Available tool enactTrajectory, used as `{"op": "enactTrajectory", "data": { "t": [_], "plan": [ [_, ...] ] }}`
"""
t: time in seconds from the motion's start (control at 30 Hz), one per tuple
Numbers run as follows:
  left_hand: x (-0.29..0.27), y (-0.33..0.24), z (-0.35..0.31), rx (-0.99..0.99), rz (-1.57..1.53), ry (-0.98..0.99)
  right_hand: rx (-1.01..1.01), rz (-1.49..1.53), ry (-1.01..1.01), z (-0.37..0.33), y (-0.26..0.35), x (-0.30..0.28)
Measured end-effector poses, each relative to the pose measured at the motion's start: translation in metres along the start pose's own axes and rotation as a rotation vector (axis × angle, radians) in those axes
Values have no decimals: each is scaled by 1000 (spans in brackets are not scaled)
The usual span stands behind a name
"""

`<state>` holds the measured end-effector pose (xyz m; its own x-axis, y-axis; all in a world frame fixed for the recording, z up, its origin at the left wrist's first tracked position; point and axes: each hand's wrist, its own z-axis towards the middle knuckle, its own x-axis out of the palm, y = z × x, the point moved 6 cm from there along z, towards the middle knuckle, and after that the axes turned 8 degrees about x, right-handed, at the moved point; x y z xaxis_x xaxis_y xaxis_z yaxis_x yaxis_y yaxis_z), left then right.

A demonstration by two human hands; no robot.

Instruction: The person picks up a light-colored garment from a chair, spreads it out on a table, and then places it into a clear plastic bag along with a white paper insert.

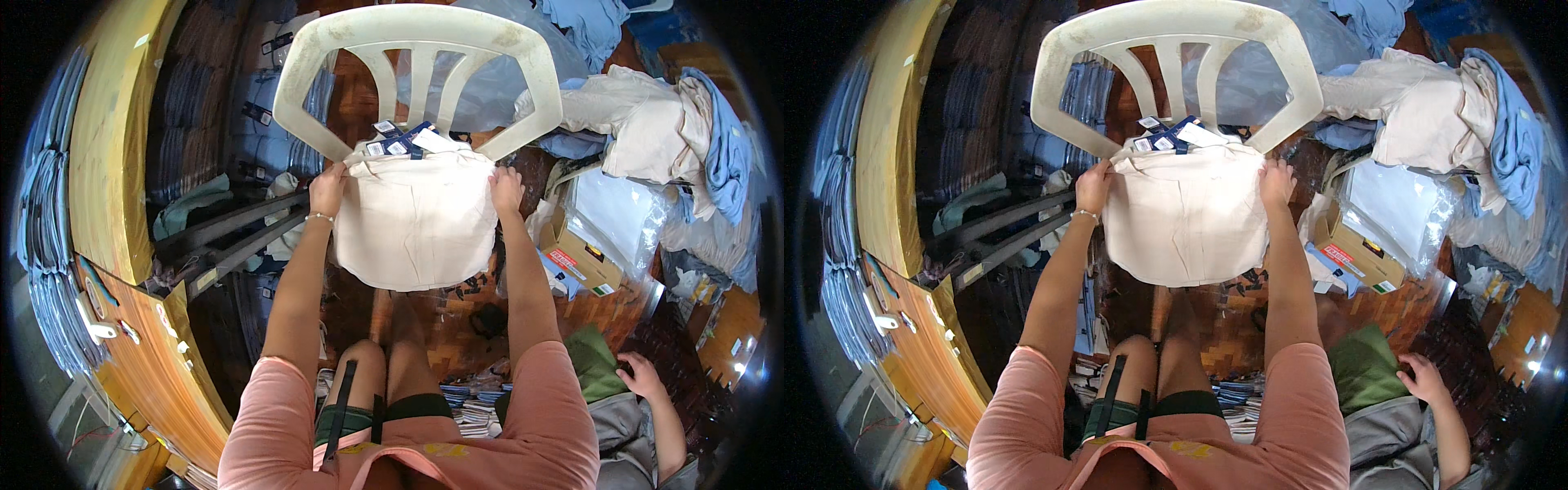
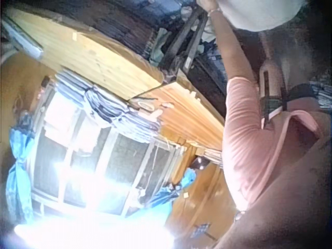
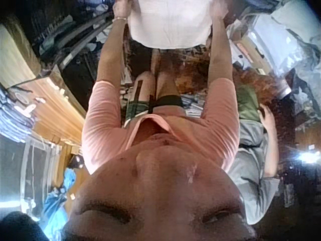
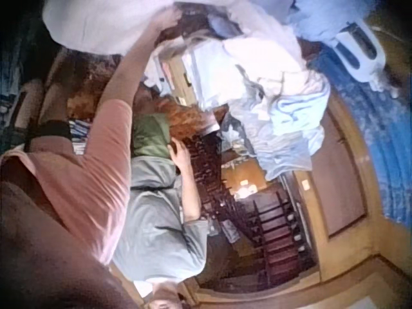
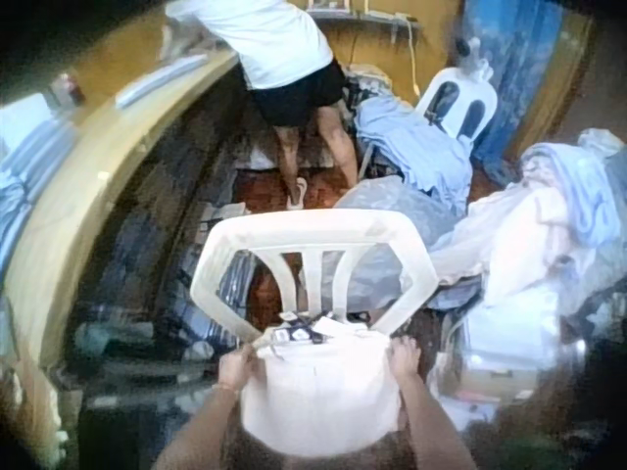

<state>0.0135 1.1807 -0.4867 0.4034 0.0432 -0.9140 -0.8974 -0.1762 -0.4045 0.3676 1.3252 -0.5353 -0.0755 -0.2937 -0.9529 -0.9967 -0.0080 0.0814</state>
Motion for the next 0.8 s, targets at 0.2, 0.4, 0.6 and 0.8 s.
{"op": "enactTrajectory", "data": {
  "t": [0.2, 0.4, 0.6, 0.8],
  "plan": [
    [-51, -10, -29, 35, -127, -191, -88, 271, -108, -18, -4, -39],
    [-101, -44, -78, 56, -318, -262, -35, 651, -155, -45, -40, -95],
    [-173, -113, -136, 183, -192, -62, -251, 263, 271, -113, 25, -85],
    [-233, -179, -208, 313, -341, 211, -792, -385, 424, -197, 116, -61]
  ]
}}
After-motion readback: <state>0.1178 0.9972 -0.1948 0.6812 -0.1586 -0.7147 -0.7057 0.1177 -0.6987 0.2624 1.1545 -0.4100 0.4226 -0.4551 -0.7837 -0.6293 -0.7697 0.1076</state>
